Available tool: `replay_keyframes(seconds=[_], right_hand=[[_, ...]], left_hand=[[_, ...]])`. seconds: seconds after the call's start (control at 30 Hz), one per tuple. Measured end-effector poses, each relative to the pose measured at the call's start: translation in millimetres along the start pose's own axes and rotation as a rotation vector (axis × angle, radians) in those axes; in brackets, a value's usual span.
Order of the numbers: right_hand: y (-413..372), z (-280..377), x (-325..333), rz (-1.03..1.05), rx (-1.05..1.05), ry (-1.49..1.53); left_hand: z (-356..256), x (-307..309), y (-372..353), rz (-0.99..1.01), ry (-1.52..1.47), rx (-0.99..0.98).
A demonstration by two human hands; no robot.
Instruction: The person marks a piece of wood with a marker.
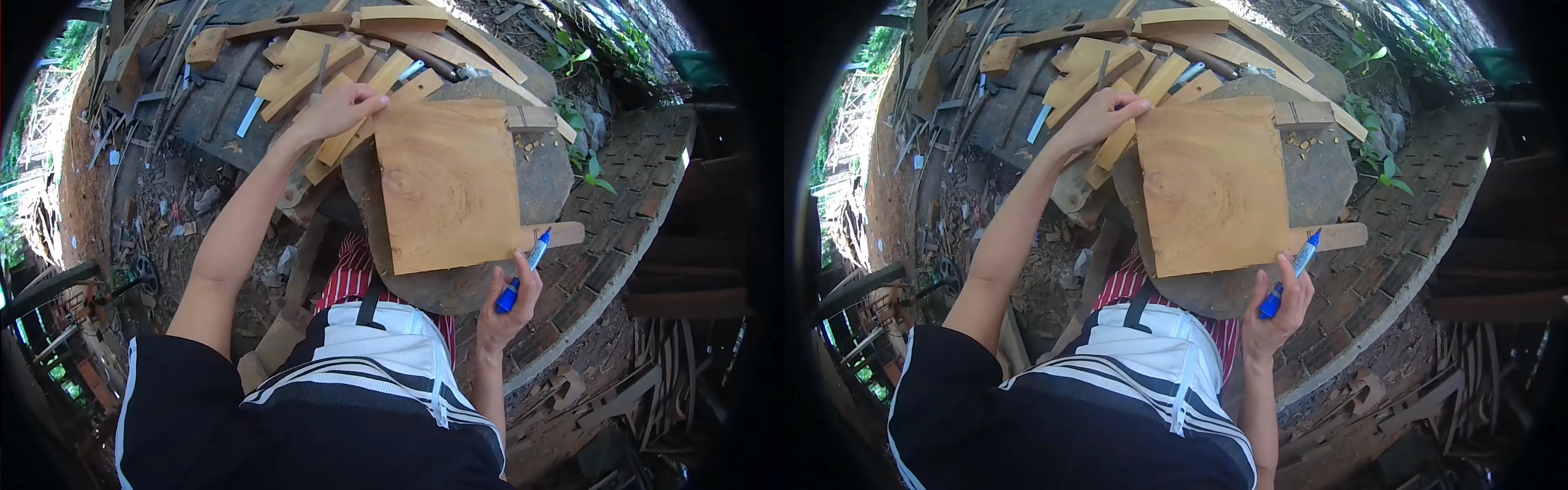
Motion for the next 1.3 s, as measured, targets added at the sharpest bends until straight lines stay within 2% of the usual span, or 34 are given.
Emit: replay_keyframes(seconds=[0.1,0.13,0.2,0.23,0.3,0.37,0.43,0.5,0.57,0.7,0.77,0.93,1.1,1.17,1.3], right_hand=[[7.3,17.2,-7.3,-0.044,0.107,-0.101],[10.3,15.5,-7.1,-0.063,0.076,-0.143],[18.3,10.3,-6.4,-0.097,0.025,-0.200],[24.7,12.6,-8.8,-0.083,0.037,-0.204],[40.1,7.5,-10.9,-0.055,-0.056,-0.185],[55.7,3.2,-17.3,-0.008,-0.051,-0.189],[66.9,-11.6,-31.5,0.111,-0.131,-0.190],[76.4,-7.8,-33.3,0.081,-0.092,-0.164],[80.5,-20.3,-36.2,0.125,-0.237,-0.084],[86.6,-30.2,-43.2,0.175,-0.224,-0.007],[88.1,-42.7,-47.6,0.209,-0.251,0.141],[89.3,-35.8,-47.1,0.201,-0.211,0.121],[90.8,-33.4,-46.9,0.177,-0.185,0.157],[88.2,-40.8,-48.3,0.215,-0.295,0.159],[87.6,-43.6,-49.7,0.213,-0.303,0.162]], left_hand=[[-13.5,3.4,-5.7,-0.006,-0.025,-0.072],[-19.7,4.1,-8.2,0.003,-0.035,-0.125],[-21.1,8.5,-7.0,0.027,0.026,-0.096],[-18.0,6.8,-5.5,0.067,0.101,-0.083],[-8.9,3.9,-1.1,0.046,0.040,-0.119],[-7.8,3.0,0.3,0.029,-0.018,-0.167],[-7.1,2.2,1.2,0.014,0.032,-0.171],[-6.8,0.8,3.2,0.012,0.034,-0.177],[-6.8,-2.4,4.3,0.004,0.035,-0.180],[-12.4,-0.9,0.4,-0.057,0.072,-0.210],[-13.0,-0.8,0.4,-0.081,0.084,-0.203],[-10.6,-1.9,-2.4,-0.189,0.050,-0.243],[-12.3,-0.4,-6.8,-0.152,0.067,-0.194],[-8.9,-0.7,-7.3,-0.141,0.077,-0.163],[-9.8,-2.7,-8.3,-0.167,0.070,-0.216]])
Point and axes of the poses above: each hand's wrist, its own y-axis towards the middle knuckle, its own x-axis out of the back of the hand, z = x × y, the point moved 9 cm from there along y, towards the middle knuckle, and after that the axes turned 1 degree about z, right-handed, at the moved point
